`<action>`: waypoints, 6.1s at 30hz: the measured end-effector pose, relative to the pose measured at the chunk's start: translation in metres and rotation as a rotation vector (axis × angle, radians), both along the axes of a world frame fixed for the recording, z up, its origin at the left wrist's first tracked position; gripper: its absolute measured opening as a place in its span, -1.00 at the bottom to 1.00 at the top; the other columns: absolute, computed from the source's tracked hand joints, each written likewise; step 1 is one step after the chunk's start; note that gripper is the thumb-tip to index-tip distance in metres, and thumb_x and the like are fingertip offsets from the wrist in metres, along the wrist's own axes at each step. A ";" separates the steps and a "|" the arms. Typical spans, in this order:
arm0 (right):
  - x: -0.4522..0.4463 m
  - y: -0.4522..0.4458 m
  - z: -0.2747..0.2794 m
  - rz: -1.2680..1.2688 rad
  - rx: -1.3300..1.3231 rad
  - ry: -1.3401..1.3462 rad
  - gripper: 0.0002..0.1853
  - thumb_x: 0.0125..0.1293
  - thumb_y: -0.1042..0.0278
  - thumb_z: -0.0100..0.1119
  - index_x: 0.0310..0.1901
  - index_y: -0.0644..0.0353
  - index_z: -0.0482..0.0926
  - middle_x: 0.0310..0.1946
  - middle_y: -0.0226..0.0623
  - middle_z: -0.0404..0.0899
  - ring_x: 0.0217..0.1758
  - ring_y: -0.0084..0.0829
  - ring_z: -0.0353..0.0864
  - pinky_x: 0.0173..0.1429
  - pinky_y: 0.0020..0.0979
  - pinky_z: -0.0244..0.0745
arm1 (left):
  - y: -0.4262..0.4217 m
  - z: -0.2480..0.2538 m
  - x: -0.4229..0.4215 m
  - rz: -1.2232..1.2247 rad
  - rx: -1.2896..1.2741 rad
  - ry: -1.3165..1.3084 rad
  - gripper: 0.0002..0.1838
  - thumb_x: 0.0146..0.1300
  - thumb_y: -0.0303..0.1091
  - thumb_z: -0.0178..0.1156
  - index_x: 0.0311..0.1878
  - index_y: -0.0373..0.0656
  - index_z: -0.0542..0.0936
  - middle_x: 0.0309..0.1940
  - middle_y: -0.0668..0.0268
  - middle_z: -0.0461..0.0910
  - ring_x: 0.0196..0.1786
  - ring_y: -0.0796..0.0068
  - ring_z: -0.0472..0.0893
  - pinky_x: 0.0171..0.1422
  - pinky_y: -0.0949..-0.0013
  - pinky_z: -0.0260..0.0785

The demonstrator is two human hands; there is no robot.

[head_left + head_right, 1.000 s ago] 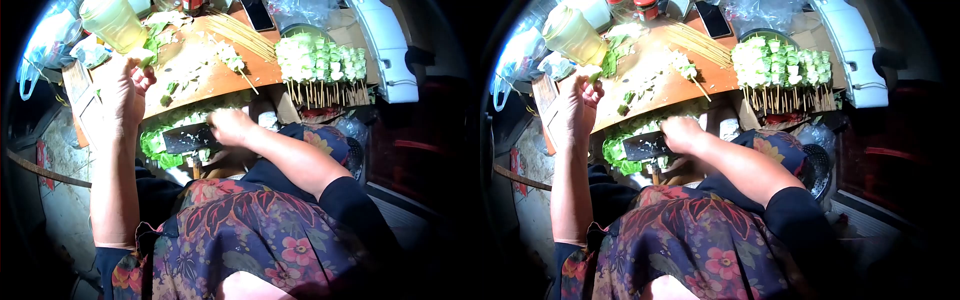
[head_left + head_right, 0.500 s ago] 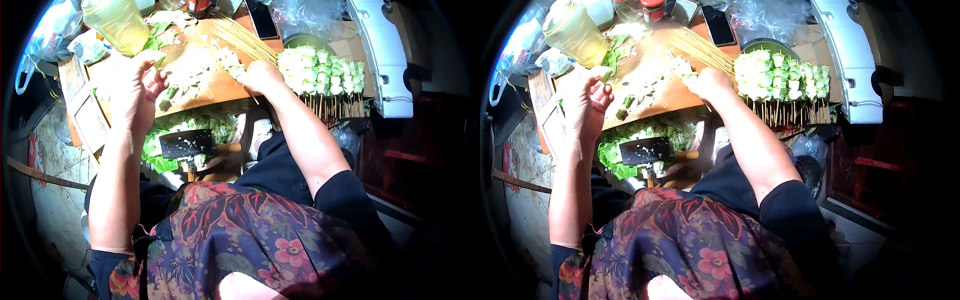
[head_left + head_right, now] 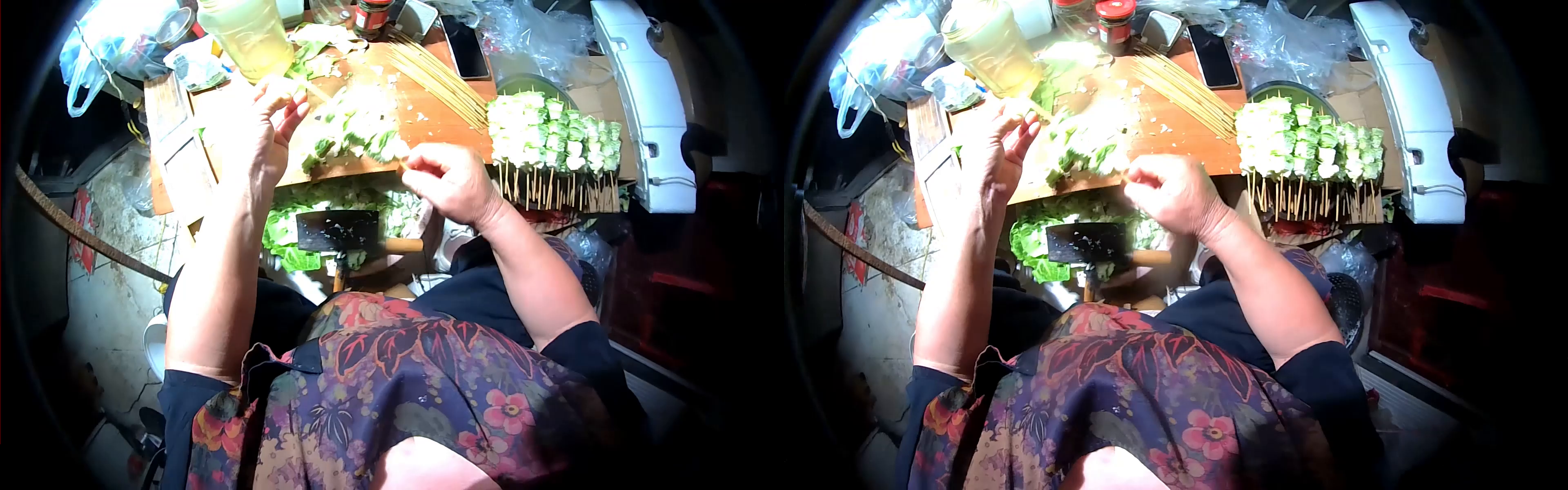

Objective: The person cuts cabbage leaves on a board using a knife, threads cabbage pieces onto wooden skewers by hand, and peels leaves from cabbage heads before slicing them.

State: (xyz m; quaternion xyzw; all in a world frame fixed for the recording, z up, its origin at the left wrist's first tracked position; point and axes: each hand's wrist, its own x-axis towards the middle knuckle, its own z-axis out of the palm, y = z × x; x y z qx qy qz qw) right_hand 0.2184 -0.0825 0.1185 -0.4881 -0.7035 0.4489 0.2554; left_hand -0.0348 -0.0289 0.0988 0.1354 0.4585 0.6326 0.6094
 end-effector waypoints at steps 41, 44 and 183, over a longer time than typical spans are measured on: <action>-0.029 -0.010 0.014 -0.151 -0.299 0.261 -0.86 0.21 0.40 0.16 -0.46 0.25 0.53 -0.63 -0.48 0.50 -0.55 -0.70 0.45 -0.41 -0.58 0.38 | -0.006 -0.005 -0.003 -0.204 0.147 0.751 -0.58 0.28 -0.19 0.05 0.18 -0.07 0.50 0.01 0.27 0.57 0.02 0.47 0.56 0.11 0.35 0.33; -0.024 -0.008 0.003 -0.176 -0.279 0.264 -0.84 0.20 0.37 0.18 -0.47 0.26 0.52 -0.63 -0.47 0.51 -0.55 -0.70 0.45 -0.41 -0.58 0.37 | 0.004 -0.027 -0.018 -0.262 -0.033 0.860 -0.59 0.23 -0.25 0.13 0.14 -0.14 0.51 -0.07 0.27 0.60 -0.02 0.49 0.56 0.13 0.39 0.31; -0.039 -0.023 0.000 -0.149 -0.529 0.405 -0.84 0.37 0.34 0.10 -0.25 0.26 0.55 -0.60 -0.56 0.39 -0.60 -0.79 0.26 -0.55 -0.71 0.12 | 0.003 -0.089 -0.030 -0.525 -0.485 0.891 -0.75 0.29 -0.21 0.16 -0.11 -0.20 0.55 -0.38 0.19 0.62 -0.54 0.45 0.57 -0.48 0.42 0.47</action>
